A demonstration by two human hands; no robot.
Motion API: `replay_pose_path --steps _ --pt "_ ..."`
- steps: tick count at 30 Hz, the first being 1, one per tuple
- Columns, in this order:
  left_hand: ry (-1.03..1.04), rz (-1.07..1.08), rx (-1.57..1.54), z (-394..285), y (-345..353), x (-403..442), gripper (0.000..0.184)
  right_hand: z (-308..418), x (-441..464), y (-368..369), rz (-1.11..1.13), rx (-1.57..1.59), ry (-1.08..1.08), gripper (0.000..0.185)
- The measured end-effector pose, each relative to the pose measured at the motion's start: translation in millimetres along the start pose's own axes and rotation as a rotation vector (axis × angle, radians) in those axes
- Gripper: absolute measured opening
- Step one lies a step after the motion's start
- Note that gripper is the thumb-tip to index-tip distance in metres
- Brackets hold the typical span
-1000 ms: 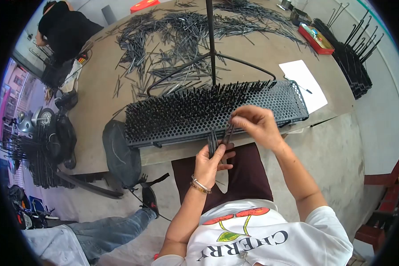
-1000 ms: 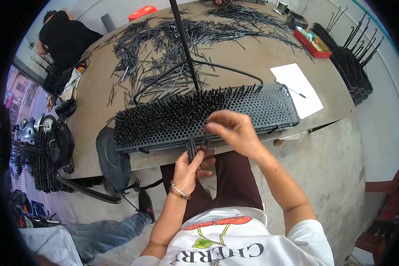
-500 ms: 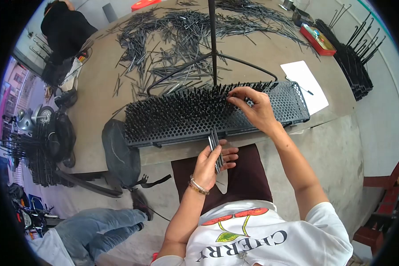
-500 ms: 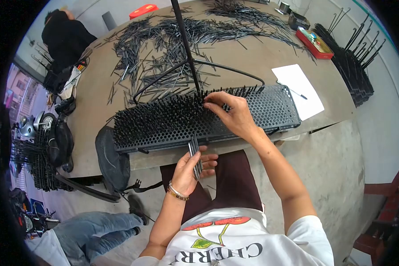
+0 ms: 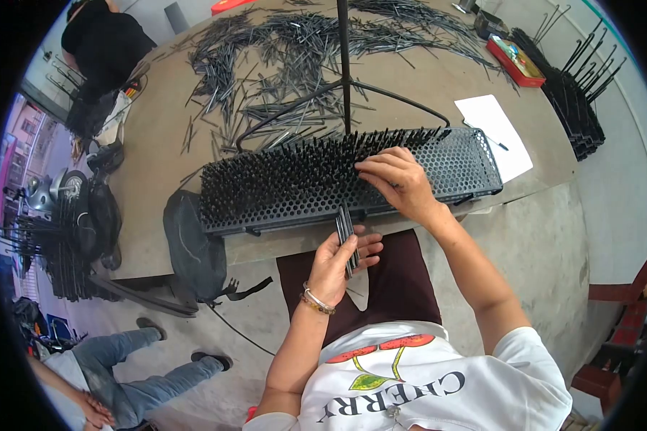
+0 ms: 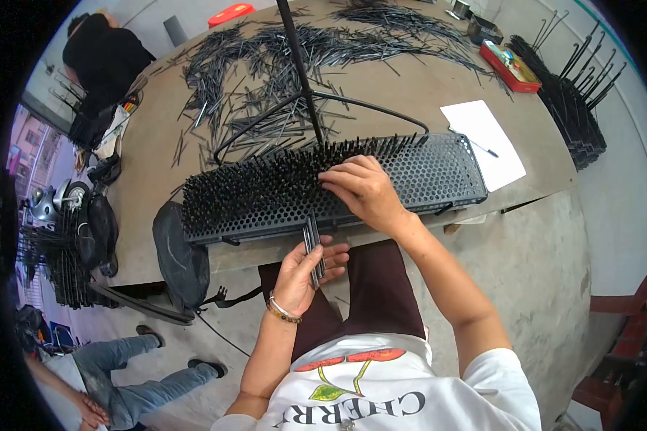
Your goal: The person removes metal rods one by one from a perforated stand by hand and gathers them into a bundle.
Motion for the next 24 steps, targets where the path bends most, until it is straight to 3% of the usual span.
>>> replay_pose_path --steps 5,7,8,11,15,21,24 --pt "0.015 0.016 -0.021 -3.5 4.6 -4.6 0.027 8.2 -0.5 -10.7 -0.104 0.033 0.059 0.022" --pt "0.037 0.03 -0.02 -7.1 8.3 -7.2 0.027 10.3 -3.7 -9.9 0.011 0.241 0.285 0.022" --pt "0.051 0.048 -0.014 -9.0 11.0 -8.4 0.027 9.5 -13.5 1.9 0.127 0.454 0.528 0.024" --pt "0.056 0.088 0.061 -10.9 18.2 -11.1 0.028 25.6 -34.3 24.4 0.44 0.78 0.813 0.023" --pt "0.083 0.085 0.129 -5.9 14.9 -21.2 0.029 29.5 -49.5 25.9 0.469 0.891 0.863 0.014" --pt "0.169 0.044 0.209 -1.0 8.3 -23.3 0.026 33.0 -55.4 18.4 0.386 0.824 0.778 0.017" --pt "0.227 0.017 0.478 -4.6 2.1 -28.6 0.024 37.7 -54.4 19.3 0.423 0.761 0.717 0.018"
Point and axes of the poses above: each hand's wrist, its own x-axis towards the middle knuckle, its own y-axis out of the palm, z = x × y, the point moved 7 cm from there along x, towards the middle knuckle, and after that the axes turned 11 degrees about -x, right-handed, at the moved point
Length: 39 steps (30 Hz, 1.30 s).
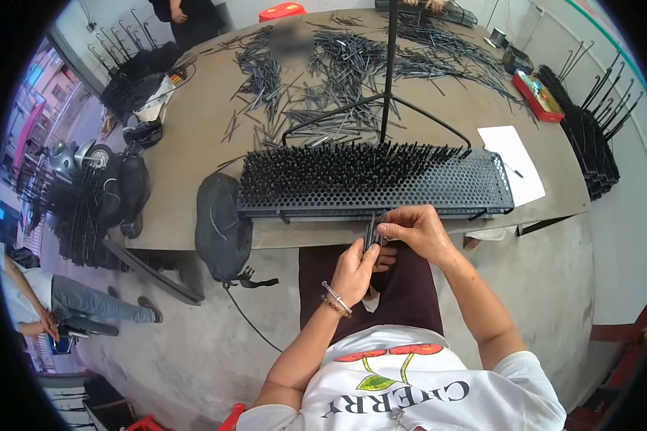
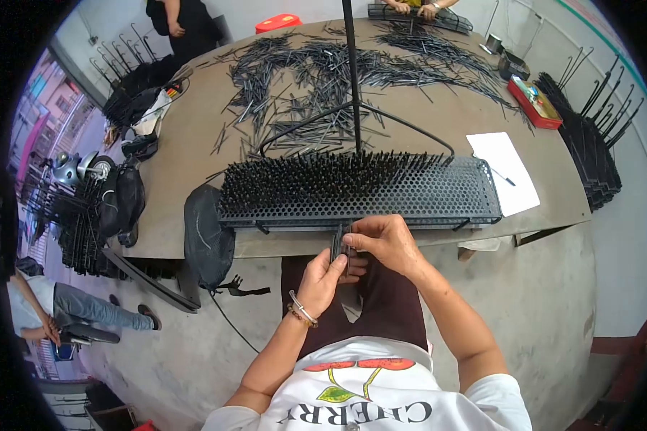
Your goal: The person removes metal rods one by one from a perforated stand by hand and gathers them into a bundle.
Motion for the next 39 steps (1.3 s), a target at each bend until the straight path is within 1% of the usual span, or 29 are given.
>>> replay_pose_path --steps 2,5,7,8,10,12,16,19,25,28,33,35,39 --pt "-0.015 -0.001 -0.003 -2.1 -4.0 -4.6 0.024 -2.9 -0.2 6.4 0.038 0.007 -0.033 0.019" --pt "-0.03 0.017 -0.009 -6.7 -2.3 -8.8 0.024 -2.3 -2.9 10.9 0.008 0.059 -0.034 0.014" --pt "-0.046 -0.001 -0.156 -7.8 -2.0 -11.3 0.026 -1.6 -1.2 10.9 -0.005 0.183 -0.018 0.013" --pt "-0.043 -0.037 -0.203 -8.9 -5.8 -10.7 0.027 4.1 0.0 3.4 -0.055 0.221 -0.044 0.012" --pt "-0.047 -0.122 -0.346 -6.3 -20.4 -8.9 0.029 19.7 10.7 -12.3 -0.225 0.195 -0.14 0.015" --pt "-0.069 -0.092 -0.438 -5.7 -29.1 -7.2 0.028 35.7 24.3 -19.5 -0.33 0.107 -0.277 0.016" --pt "-0.086 -0.081 -0.517 -13.8 -34.7 -9.6 0.029 39.6 54.4 2.3 -0.394 0.083 -0.391 0.02" --pt "-0.081 -0.147 -0.491 -11.4 -47.2 -13.2 0.028 46.8 66.1 23.7 -0.445 -0.037 -0.481 0.02" --pt "-0.064 -0.155 -0.536 -9.0 -57.3 -17.9 0.026 51.8 77.6 44.4 -0.496 -0.183 -0.568 0.019" --pt "-0.063 -0.158 -0.535 -10.6 -59.6 -18.8 0.026 49.0 79.9 46.3 -0.535 -0.145 -0.535 0.019" --pt "-0.053 -0.17 -0.526 -11.8 -63.8 -21.5 0.026 48.2 81.3 49.7 -0.532 -0.167 -0.564 0.019" --pt "-0.047 -0.174 -0.515 -14.0 -65.5 -21.3 0.026 52.4 81.2 52.2 -0.525 -0.245 -0.607 0.02" --pt "-0.045 -0.19 -0.52 -15.2 -65.2 -22.7 0.027 55.3 78.9 59.2 -0.539 -0.281 -0.611 0.021"
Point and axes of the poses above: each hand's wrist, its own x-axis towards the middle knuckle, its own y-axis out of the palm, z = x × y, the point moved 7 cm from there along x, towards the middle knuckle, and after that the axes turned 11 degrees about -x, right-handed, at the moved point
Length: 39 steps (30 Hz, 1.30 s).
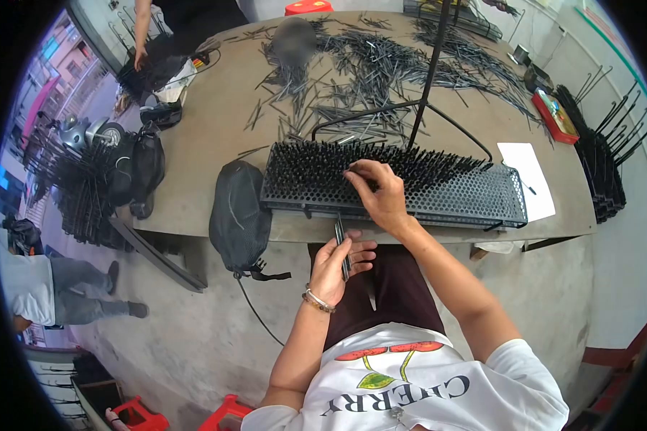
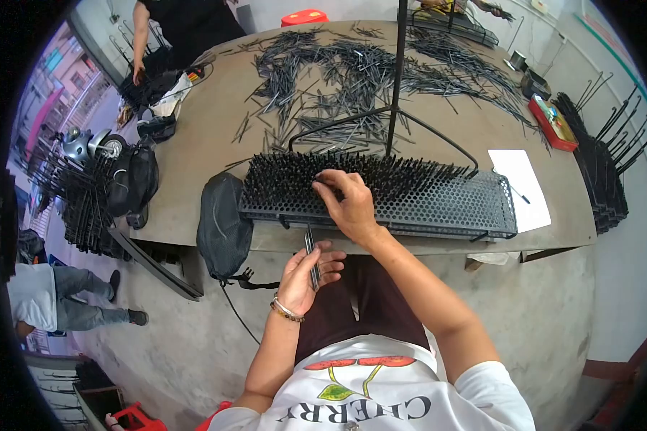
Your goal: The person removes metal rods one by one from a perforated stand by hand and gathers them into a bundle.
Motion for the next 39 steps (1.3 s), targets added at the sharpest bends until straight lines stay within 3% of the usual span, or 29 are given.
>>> replay_pose_path --steps 2,7,13,21,24,29,39 --pt "0.0 -0.008 -0.012 -0.3 1.8 -1.0 0.027 9.5 0.1 1.2 0.048 -0.121 -0.156 0.022" --pt "-0.015 -0.023 0.003 -4.3 4.1 -1.3 0.027 25.7 0.0 5.4 0.151 -0.158 -0.235 0.026" --pt "-0.019 -0.025 0.003 -7.1 0.9 5.2 0.027 26.6 0.7 8.9 0.101 -0.224 -0.338 0.022" --pt "0.008 -0.039 -0.009 -13.3 -4.1 7.5 0.027 25.3 0.6 2.2 0.043 -0.292 -0.296 0.019" --pt "0.012 -0.05 -0.011 -13.7 -7.1 7.7 0.027 40.1 5.3 6.7 0.115 -0.28 -0.386 0.022" --pt "0.011 -0.051 -0.021 -12.9 -7.8 6.4 0.025 25.7 5.4 10.4 0.118 -0.209 -0.349 0.02" --pt "-0.032 0.009 -0.028 -11.8 0.7 10.0 0.031 36.6 11.1 6.6 0.228 -0.328 -0.448 0.02"
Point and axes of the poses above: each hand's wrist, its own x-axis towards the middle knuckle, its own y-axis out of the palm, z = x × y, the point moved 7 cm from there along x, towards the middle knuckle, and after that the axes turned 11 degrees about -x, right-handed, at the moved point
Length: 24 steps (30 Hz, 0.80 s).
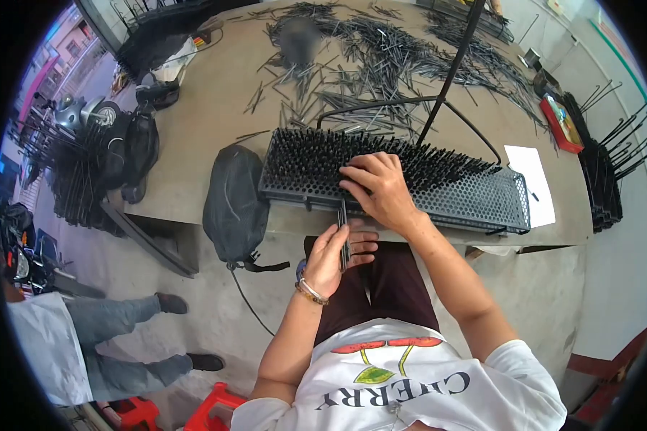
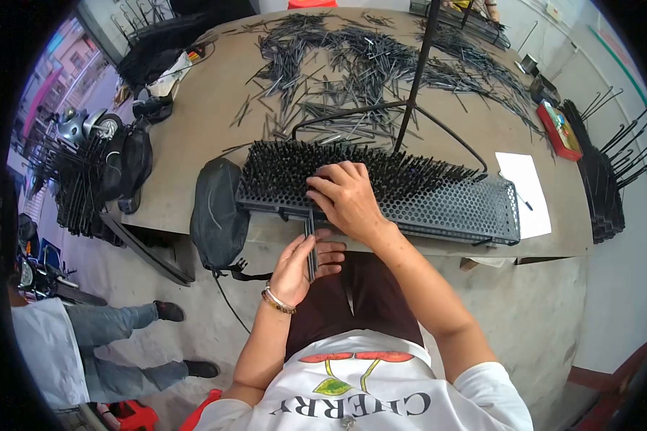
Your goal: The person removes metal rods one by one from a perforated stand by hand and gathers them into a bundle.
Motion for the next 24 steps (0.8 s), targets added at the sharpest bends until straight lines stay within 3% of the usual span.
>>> replay_pose_path --steps 3,6,9,12,18,20,21,24 --pt "0.007 0.036 -0.023 -5.3 1.0 1.9 0.032 -7.3 2.2 -16.7 -0.032 0.172 0.2 0.018" --pt "0.021 0.089 0.018 -10.1 9.3 -2.0 0.032 -8.2 -18.1 5.0 0.306 0.498 0.447 0.029" --pt "0.005 0.142 0.064 -8.6 18.6 -2.9 0.033 -5.7 -43.7 15.8 0.552 0.792 0.758 0.028" --pt "0.065 0.071 0.328 0.4 9.8 -1.9 0.029 -9.0 -57.5 12.6 0.539 0.849 0.795 0.022" --pt "0.022 0.152 0.468 6.7 17.6 -2.8 0.027 -7.4 -69.4 2.0 0.585 1.101 0.799 0.02" --pt "0.053 0.081 0.53 -12.4 18.8 -2.9 0.028 -13.8 -63.1 -20.5 0.388 0.898 0.752 0.032" --pt "0.123 0.051 0.54 -33.0 24.7 -2.6 0.027 -17.3 -60.0 -34.0 0.405 0.829 0.777 0.044" --pt "0.325 -0.038 0.399 -108.8 41.4 -1.3 0.025 -37.2 -70.0 -63.1 0.298 0.691 0.811 0.034"
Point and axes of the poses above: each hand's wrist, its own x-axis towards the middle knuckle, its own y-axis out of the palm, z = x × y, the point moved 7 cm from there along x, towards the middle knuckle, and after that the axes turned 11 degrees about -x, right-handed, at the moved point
